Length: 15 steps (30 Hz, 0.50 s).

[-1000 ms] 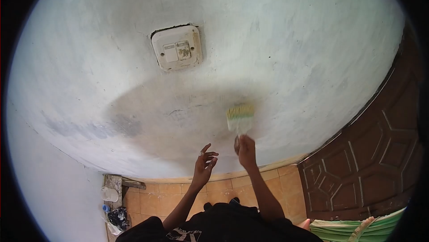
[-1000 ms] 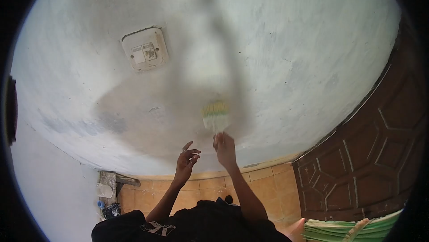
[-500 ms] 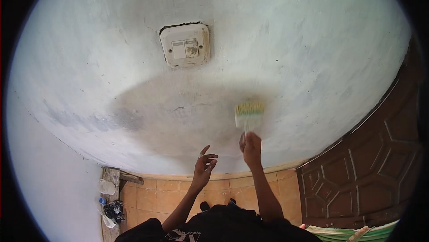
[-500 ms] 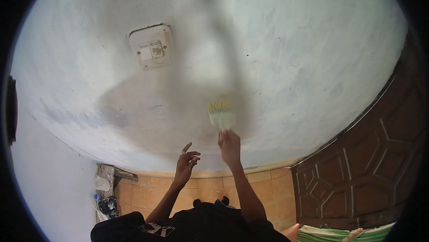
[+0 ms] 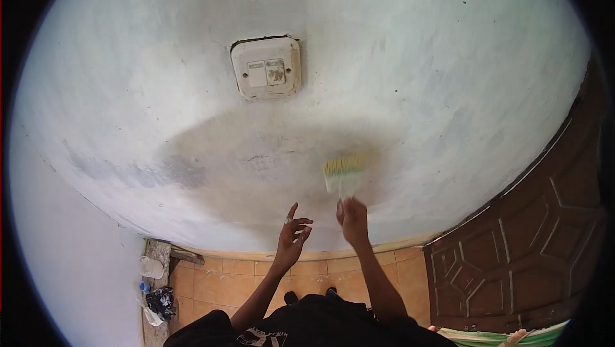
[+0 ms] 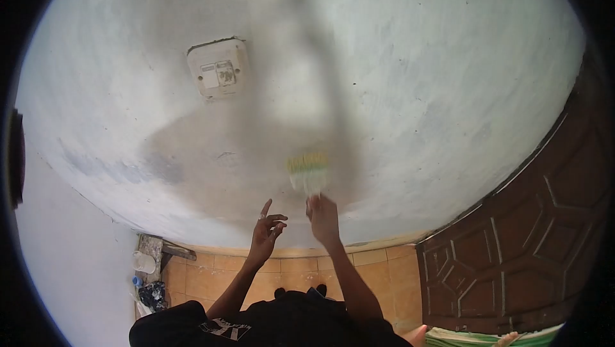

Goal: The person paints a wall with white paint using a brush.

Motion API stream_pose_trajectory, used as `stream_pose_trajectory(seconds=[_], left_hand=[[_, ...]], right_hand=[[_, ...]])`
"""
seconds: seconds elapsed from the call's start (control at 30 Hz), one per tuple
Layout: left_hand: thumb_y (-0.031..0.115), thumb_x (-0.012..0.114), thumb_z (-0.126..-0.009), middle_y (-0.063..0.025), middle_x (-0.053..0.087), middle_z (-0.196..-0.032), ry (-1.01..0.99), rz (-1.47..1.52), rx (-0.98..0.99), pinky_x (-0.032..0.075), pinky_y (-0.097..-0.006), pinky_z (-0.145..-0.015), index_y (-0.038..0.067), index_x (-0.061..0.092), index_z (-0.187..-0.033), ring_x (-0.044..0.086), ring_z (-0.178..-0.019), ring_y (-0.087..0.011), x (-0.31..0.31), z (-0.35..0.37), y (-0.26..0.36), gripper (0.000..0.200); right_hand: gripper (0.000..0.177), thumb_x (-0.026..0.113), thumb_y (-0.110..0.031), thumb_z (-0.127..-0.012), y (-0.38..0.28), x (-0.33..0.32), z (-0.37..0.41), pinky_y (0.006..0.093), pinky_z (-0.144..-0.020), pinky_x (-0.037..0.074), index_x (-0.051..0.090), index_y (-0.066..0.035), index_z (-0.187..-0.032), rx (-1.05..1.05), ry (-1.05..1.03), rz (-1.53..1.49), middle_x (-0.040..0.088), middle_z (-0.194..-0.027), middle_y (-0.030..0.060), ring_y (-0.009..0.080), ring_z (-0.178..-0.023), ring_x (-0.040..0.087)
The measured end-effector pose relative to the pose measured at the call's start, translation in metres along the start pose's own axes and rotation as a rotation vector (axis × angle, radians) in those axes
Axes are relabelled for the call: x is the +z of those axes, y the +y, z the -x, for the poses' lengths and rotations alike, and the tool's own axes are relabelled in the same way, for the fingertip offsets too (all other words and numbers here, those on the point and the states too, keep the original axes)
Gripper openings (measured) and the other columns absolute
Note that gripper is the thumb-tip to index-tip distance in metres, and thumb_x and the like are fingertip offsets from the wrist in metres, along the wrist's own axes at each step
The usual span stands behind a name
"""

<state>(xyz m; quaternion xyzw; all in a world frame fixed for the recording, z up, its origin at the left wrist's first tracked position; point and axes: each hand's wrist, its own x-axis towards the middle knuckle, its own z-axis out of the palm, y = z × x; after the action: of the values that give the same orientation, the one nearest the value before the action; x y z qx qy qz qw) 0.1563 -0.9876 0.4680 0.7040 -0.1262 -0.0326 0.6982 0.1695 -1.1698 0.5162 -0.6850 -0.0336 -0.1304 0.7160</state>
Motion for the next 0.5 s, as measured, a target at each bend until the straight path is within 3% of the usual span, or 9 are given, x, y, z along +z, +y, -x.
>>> stream_pose_trajectory(seconds=[0.1, 0.2, 0.3, 0.4, 0.43, 0.5], left_hand=[[0.010, 0.058, -0.094, -0.0087, 0.060, -0.114, 0.006, 0.021, 0.014, 0.049, -0.0299, -0.085, 0.008, 0.023, -0.149, 0.059, -0.098, -0.0157, 0.002, -0.001, 0.002, 0.066], [0.010, 0.058, -0.094, -0.0086, 0.059, -0.114, 0.029, 0.084, 0.000, 0.049, -0.0302, -0.085, 0.008, 0.023, -0.149, 0.058, -0.099, -0.0157, 0.007, 0.001, 0.008, 0.065], [0.011, 0.058, -0.094, -0.0086, 0.059, -0.114, 0.048, 0.009, 0.031, 0.048, -0.0301, -0.085, 0.008, 0.023, -0.149, 0.058, -0.098, -0.0153, -0.002, -0.001, 0.001, 0.065], [0.010, 0.058, -0.094, -0.0083, 0.060, -0.112, 0.083, -0.020, 0.039, 0.048, -0.0293, -0.084, 0.008, 0.023, -0.149, 0.058, -0.097, -0.0146, -0.008, -0.002, 0.012, 0.066], [0.011, 0.058, -0.094, -0.0079, 0.060, -0.112, 0.081, 0.000, 0.001, 0.048, -0.0291, -0.084, 0.007, 0.024, -0.149, 0.058, -0.097, -0.0141, -0.008, -0.002, 0.018, 0.065], [0.012, 0.058, -0.094, -0.0078, 0.060, -0.112, 0.048, -0.046, 0.024, 0.048, -0.0294, -0.084, 0.008, 0.023, -0.149, 0.058, -0.097, -0.0139, -0.006, -0.002, 0.017, 0.065]], right_hand=[[0.056, 0.038, -0.056, -0.098, -0.003, -0.002, -0.035, 0.0248, -0.045, 0.025, 0.041, -0.010, -0.068, -0.044, -0.015, -0.088, 0.034, -0.055, -0.0046, 0.0056, -0.049, 0.031], [0.046, 0.040, -0.038, -0.103, 0.066, -0.004, -0.016, 0.0241, -0.041, 0.022, 0.037, -0.011, -0.066, -0.082, 0.037, 0.007, 0.031, -0.052, -0.0055, 0.0044, -0.043, 0.028], [0.047, 0.041, -0.038, -0.103, 0.074, 0.000, 0.035, 0.0241, -0.040, 0.022, 0.037, -0.012, -0.064, 0.240, 0.038, -0.088, 0.030, -0.051, -0.0056, 0.0045, -0.043, 0.029], [0.046, 0.041, -0.038, -0.102, 0.041, 0.004, 0.030, 0.0238, -0.040, 0.022, 0.037, -0.012, -0.064, 0.018, 0.015, -0.122, 0.032, -0.051, -0.0054, 0.0044, -0.042, 0.030], [0.053, 0.038, -0.051, -0.100, 0.021, 0.000, 0.018, 0.0248, -0.045, 0.026, 0.039, -0.010, -0.066, 0.006, -0.038, 0.000, 0.035, -0.054, -0.0043, 0.0061, -0.048, 0.032], [0.052, 0.036, -0.049, -0.101, -0.028, 0.005, -0.010, 0.0251, -0.045, 0.025, 0.036, -0.010, -0.066, -0.099, -0.025, 0.023, 0.032, -0.054, -0.0045, 0.0065, -0.048, 0.031]])
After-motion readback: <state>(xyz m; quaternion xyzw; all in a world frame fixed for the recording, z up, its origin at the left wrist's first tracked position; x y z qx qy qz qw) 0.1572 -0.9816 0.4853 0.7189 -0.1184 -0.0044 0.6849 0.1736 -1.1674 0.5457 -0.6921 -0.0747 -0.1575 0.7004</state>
